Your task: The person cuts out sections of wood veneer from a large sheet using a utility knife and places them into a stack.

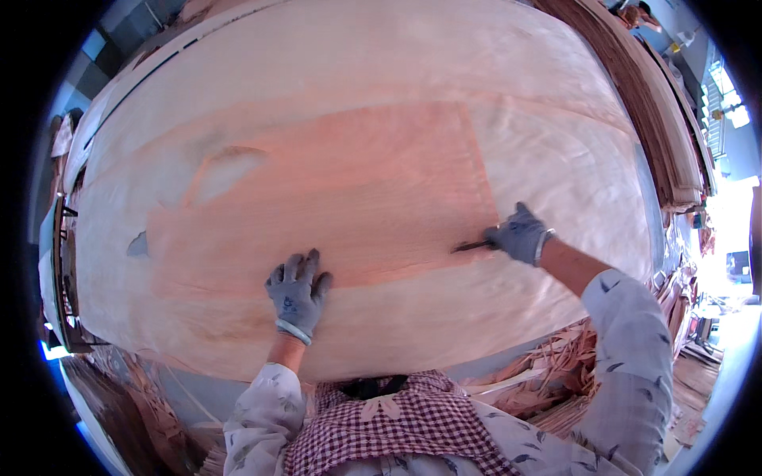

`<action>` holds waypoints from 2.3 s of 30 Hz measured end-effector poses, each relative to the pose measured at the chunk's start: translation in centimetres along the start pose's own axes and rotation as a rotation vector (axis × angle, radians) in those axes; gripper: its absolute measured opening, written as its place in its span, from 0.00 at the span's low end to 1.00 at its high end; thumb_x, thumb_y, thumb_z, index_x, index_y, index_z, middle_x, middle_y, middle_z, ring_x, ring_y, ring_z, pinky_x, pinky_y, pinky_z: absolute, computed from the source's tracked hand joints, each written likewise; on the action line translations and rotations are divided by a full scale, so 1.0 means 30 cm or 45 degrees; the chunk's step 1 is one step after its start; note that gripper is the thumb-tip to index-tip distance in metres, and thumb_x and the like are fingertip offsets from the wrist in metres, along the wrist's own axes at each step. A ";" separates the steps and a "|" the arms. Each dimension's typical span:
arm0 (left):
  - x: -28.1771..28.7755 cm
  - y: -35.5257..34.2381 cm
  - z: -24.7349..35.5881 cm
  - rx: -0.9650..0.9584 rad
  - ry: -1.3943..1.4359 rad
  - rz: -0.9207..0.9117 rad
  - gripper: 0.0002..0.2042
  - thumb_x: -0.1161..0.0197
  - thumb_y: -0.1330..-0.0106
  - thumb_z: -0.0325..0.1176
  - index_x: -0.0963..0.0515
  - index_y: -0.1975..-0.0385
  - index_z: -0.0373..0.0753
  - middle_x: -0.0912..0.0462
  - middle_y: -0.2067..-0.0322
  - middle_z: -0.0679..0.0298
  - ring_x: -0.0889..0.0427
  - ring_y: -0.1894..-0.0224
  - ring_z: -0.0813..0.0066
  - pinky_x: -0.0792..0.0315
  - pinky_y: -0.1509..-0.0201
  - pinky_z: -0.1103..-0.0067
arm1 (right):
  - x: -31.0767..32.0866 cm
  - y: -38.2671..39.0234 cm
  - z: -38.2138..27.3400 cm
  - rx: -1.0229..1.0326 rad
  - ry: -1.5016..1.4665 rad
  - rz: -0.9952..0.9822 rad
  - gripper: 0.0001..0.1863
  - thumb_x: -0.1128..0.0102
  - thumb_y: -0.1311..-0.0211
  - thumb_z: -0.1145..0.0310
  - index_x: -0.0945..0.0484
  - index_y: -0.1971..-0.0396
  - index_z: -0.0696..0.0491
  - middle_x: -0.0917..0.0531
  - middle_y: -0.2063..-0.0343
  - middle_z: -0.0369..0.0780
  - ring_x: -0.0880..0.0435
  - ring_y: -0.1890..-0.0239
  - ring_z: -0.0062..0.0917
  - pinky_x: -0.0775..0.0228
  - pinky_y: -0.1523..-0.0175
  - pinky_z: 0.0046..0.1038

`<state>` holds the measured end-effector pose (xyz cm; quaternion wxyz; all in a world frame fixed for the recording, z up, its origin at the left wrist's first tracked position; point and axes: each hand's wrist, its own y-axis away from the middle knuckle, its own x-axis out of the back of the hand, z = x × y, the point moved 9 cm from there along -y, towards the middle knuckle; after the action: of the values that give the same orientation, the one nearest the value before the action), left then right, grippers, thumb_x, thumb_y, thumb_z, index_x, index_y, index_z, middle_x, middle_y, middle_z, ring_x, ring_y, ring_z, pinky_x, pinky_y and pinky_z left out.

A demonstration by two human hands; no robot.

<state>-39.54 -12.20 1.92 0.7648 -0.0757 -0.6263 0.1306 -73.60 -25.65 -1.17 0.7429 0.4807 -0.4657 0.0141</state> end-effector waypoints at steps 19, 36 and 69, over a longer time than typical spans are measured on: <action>-0.003 -0.026 0.004 -0.048 0.015 0.036 0.21 0.38 0.49 0.45 0.25 0.54 0.49 0.27 0.58 0.64 0.30 0.59 0.58 0.38 0.57 0.63 | -0.136 0.134 0.138 -0.386 -1.627 1.097 0.12 0.46 0.45 0.75 0.25 0.60 0.53 0.27 0.78 0.31 0.30 0.77 0.14 0.35 0.71 0.18; 0.020 -0.017 0.038 -0.130 0.056 -0.196 0.22 0.42 0.44 0.42 0.29 0.48 0.47 0.29 0.53 0.59 0.31 0.54 0.55 0.37 0.52 0.62 | 0.001 0.172 -0.114 -0.309 -0.981 1.056 0.13 0.39 0.51 0.66 0.22 0.62 0.44 0.20 0.69 0.38 0.22 0.66 0.36 0.29 0.61 0.33; 0.441 0.107 -0.965 0.623 0.288 0.148 0.10 0.45 0.42 0.40 0.26 0.73 0.40 0.23 0.64 0.59 0.25 0.63 0.62 0.31 0.61 0.66 | 0.939 -0.496 -1.064 0.450 -1.061 0.288 0.14 0.53 0.38 0.58 0.29 0.70 0.56 0.23 0.82 0.40 0.23 0.80 0.24 0.31 0.71 0.27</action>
<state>-9.18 -3.86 7.52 0.8166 0.0614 -0.4814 0.3124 -29.03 -22.45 4.93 0.3931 0.5108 -0.7643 -0.0201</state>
